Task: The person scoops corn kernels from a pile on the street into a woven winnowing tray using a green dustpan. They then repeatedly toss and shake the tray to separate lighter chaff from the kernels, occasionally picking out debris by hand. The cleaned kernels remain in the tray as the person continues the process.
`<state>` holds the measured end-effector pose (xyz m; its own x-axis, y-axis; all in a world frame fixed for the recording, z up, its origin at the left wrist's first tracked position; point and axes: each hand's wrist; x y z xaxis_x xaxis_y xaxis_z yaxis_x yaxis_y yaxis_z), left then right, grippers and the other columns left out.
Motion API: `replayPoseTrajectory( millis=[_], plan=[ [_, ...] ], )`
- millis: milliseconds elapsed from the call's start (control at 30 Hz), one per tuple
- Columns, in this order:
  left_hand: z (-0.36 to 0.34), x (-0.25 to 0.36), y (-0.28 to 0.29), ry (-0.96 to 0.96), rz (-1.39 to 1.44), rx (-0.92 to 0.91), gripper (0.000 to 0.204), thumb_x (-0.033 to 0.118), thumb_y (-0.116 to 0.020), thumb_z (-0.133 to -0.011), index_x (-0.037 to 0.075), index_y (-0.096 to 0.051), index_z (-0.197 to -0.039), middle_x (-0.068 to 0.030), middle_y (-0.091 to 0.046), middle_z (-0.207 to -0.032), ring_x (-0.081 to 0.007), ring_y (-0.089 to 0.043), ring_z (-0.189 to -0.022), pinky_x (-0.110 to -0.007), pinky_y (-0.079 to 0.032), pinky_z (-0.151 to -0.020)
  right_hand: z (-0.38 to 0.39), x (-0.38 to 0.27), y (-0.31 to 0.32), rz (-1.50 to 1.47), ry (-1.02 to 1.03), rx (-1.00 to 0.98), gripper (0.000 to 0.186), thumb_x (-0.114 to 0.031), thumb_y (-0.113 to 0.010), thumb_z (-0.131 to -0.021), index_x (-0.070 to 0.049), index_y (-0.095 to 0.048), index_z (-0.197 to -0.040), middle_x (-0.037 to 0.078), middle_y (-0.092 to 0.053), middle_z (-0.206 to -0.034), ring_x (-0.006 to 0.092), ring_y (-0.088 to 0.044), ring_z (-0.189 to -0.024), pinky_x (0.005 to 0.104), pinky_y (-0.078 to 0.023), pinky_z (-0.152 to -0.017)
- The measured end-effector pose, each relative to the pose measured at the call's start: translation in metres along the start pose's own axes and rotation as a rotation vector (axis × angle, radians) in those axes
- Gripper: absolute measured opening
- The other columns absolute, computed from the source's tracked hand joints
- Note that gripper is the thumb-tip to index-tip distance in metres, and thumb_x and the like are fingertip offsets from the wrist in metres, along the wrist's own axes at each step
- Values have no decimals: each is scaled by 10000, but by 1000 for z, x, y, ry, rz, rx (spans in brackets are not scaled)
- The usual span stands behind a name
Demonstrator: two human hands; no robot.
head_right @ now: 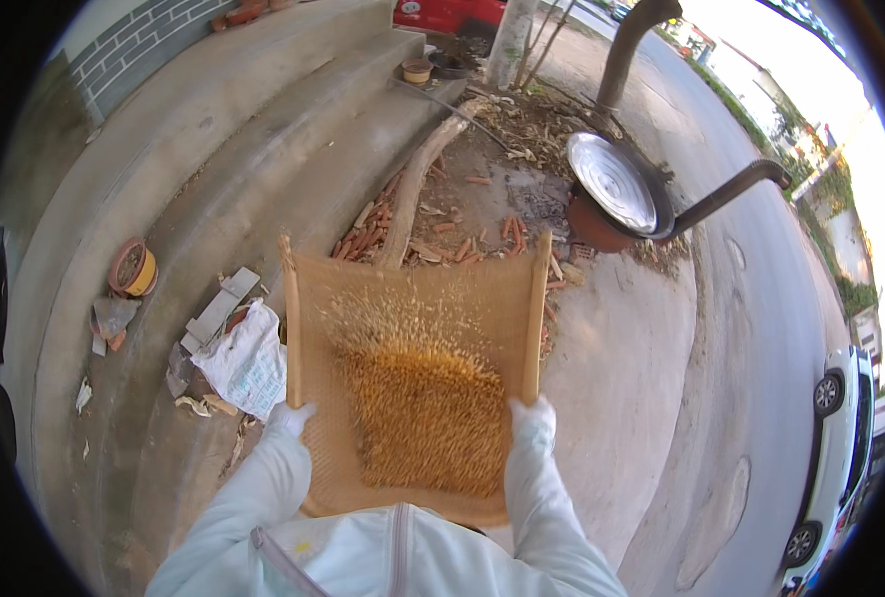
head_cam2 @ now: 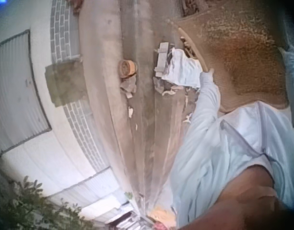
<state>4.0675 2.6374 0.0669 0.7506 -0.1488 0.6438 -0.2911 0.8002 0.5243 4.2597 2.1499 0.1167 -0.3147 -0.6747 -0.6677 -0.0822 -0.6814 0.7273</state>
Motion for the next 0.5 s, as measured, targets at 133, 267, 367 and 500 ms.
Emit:
replayPoseTrajectory(
  millis=[133,267,367,500],
  plan=[
    [14,-21,9,138,-126,62,671,444,-920,-857,-84,-775,-1244,-273,-817,-1103,-385,-798,-996,-459,-596,-925,28,32,-15,51,-133,-104,354,-230,-866,-913,21,-796,-1153,98,-797,-927,188,-717,-823,387,-572,-757],
    [36,16,27,-74,109,152,581,423,-917,-874,-53,-807,-1189,-226,-832,-1033,-360,-798,-942,-462,-601,-860,53,-73,45,-192,-49,-16,269,-169,-843,-958,28,-785,-1132,55,-784,-928,143,-694,-815,351,-560,-742],
    [28,38,46,-122,121,101,579,418,-902,-895,-49,-799,-1221,-209,-837,-1071,-337,-797,-969,-447,-598,-871,56,-80,80,-446,146,99,332,-156,-842,-964,28,-784,-1234,102,-819,-994,186,-743,-918,370,-591,-857],
    [22,91,35,17,377,-79,641,307,-871,-944,-58,-688,-1438,-205,-796,-1277,-317,-769,-1137,-441,-568,-1031,42,-95,32,-706,-255,-133,360,-191,-838,-948,13,-786,-1240,126,-825,-1012,194,-763,-945,370,-600,-860]
  ],
)
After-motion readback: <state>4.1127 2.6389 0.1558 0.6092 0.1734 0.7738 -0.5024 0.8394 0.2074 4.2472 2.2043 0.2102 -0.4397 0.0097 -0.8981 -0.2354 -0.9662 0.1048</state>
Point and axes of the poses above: each hand's wrist, its own z-axis away from the middle knuckle, its own y-axis out of the back of the hand, x = y × z
